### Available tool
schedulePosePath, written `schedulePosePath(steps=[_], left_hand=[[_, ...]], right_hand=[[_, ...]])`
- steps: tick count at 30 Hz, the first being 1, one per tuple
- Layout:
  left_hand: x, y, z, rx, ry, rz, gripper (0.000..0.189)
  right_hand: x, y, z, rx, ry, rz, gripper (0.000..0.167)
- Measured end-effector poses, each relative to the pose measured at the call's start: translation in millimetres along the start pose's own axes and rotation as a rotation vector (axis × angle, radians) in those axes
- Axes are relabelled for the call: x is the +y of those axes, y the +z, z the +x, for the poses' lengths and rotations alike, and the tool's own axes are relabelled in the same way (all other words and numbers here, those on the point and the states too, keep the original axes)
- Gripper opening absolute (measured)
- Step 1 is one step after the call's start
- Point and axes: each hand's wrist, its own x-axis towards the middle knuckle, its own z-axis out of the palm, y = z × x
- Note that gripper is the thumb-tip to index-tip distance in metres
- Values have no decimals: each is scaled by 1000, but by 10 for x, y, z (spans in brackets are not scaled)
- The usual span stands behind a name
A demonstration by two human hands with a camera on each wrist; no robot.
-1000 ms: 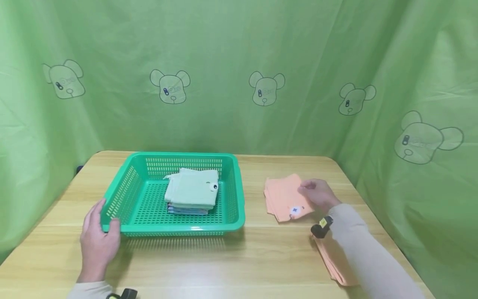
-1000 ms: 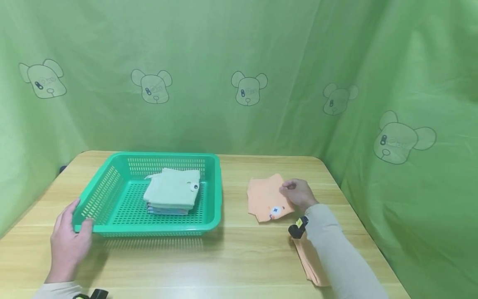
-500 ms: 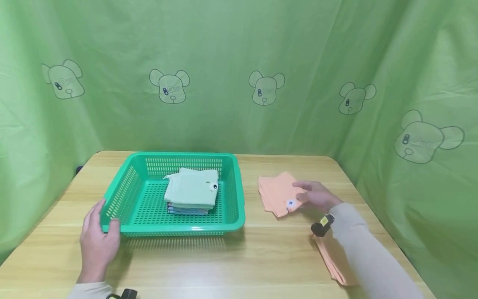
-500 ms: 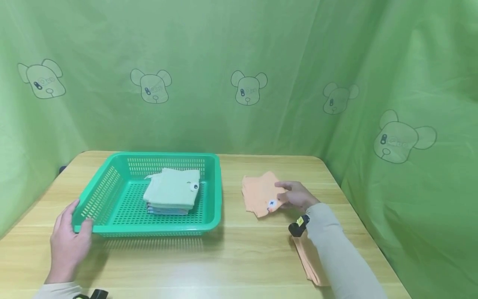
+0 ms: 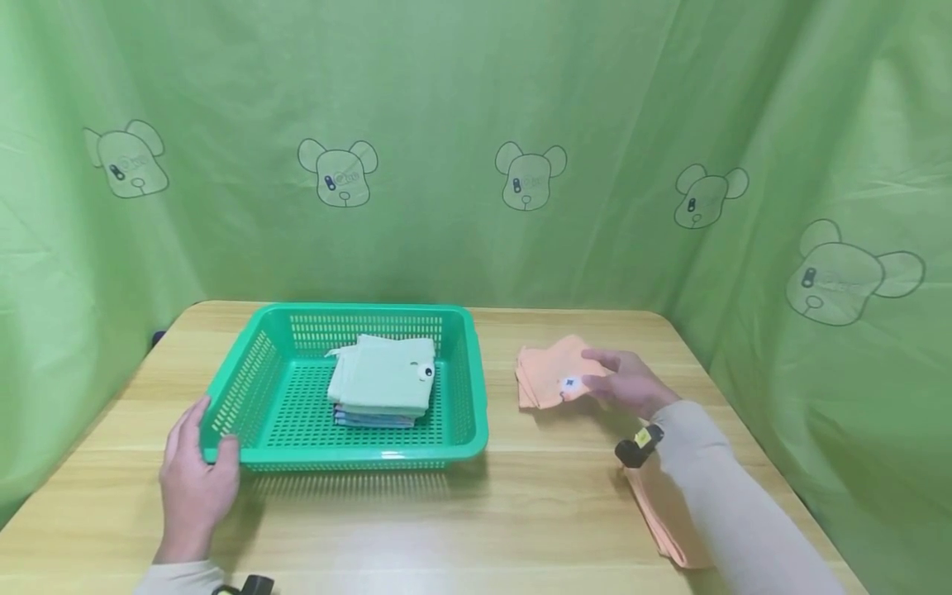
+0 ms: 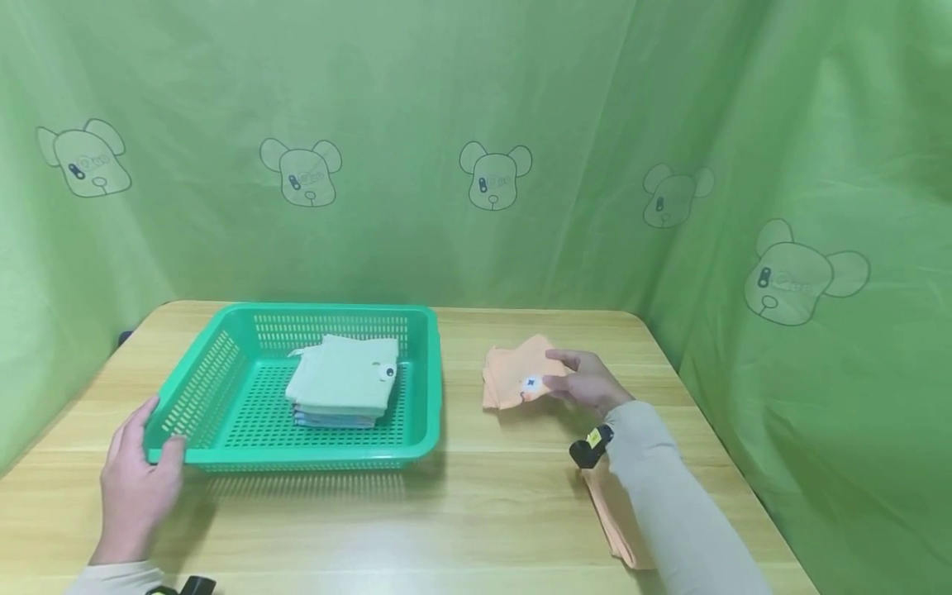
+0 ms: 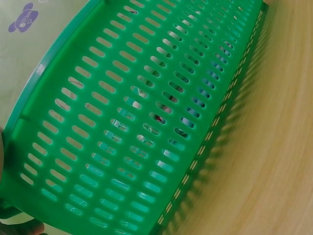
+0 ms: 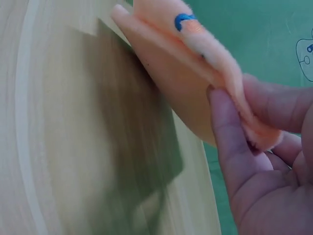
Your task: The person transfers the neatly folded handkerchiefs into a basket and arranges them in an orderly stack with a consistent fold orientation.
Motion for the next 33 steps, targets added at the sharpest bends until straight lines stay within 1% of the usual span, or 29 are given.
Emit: schedulePosePath(steps=[5,7,13,20,24,33], left_hand=[[1,-1,4,-7,-3,0,59],[6,-2,4,-9,-3,0,59],[11,-7,-6,-7,-8,-2,59],[11,-8,-10,-4,-4,-3,60],[14,-10,-13,-4,-7,-8,60],[17,-9,-11,-5,-3,-9,60]], right_hand=[[-33,-16,-10,-21,-11,-38,83],[-41,-23,-12,-16,-13,-66,86],[-84,-25,-33,49,-11,-110,86],[-148,-23,-47,80,-28,-128,85],[-195,-2,-38,89,-38,-115,84],[-314,64,-24,112,-52,-18,81]])
